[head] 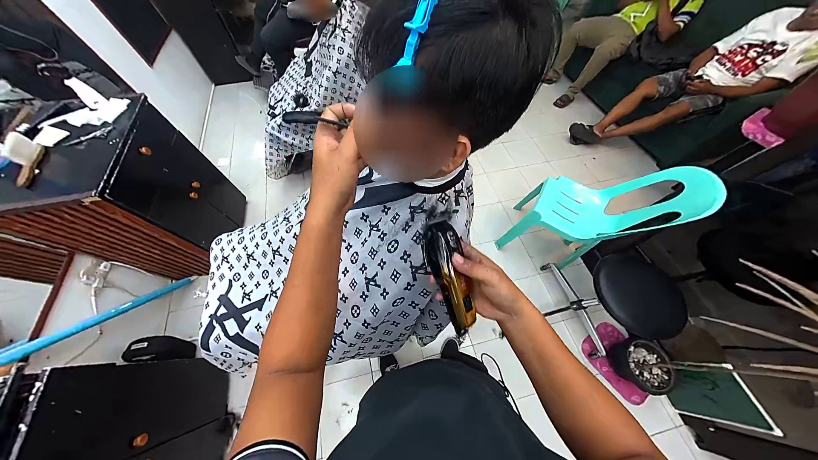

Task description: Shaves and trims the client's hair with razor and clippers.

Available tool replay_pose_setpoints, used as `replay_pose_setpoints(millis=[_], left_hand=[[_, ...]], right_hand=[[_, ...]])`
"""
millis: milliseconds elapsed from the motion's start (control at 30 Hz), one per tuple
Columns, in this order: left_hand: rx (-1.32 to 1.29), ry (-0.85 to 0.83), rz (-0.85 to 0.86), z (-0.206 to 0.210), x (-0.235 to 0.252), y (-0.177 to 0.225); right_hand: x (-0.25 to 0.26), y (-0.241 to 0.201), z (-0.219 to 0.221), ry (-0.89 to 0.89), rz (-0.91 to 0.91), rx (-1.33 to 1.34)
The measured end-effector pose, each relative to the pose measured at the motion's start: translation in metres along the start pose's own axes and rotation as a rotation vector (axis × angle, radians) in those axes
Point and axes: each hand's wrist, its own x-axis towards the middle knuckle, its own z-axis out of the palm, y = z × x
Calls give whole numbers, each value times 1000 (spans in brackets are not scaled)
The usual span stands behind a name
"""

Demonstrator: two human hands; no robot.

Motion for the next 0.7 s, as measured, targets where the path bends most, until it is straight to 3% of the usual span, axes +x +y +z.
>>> replay_pose_setpoints(millis=[100,267,367,467,600,700], left_hand=[[-40,30,10,-10,-9,-11],[-206,205,35,-30,-46,-37],[-461,427,-79,-43,-95,-63],[-528,624,-185,-74,-168,-89],[-280,937,-338,-136,-246,-66],[31,1174,-357,-208,-305,-37]], right_hand=[[-14,-2,-19,-19,60,-141],[-24,-10,-43,-217,127,-268],[-23,-7,-53,-316,199,-310],[-16,8,-48,-448,285,-342],[8,34,-13,-647,375,-326],[30,61,30,-711,397,-342]])
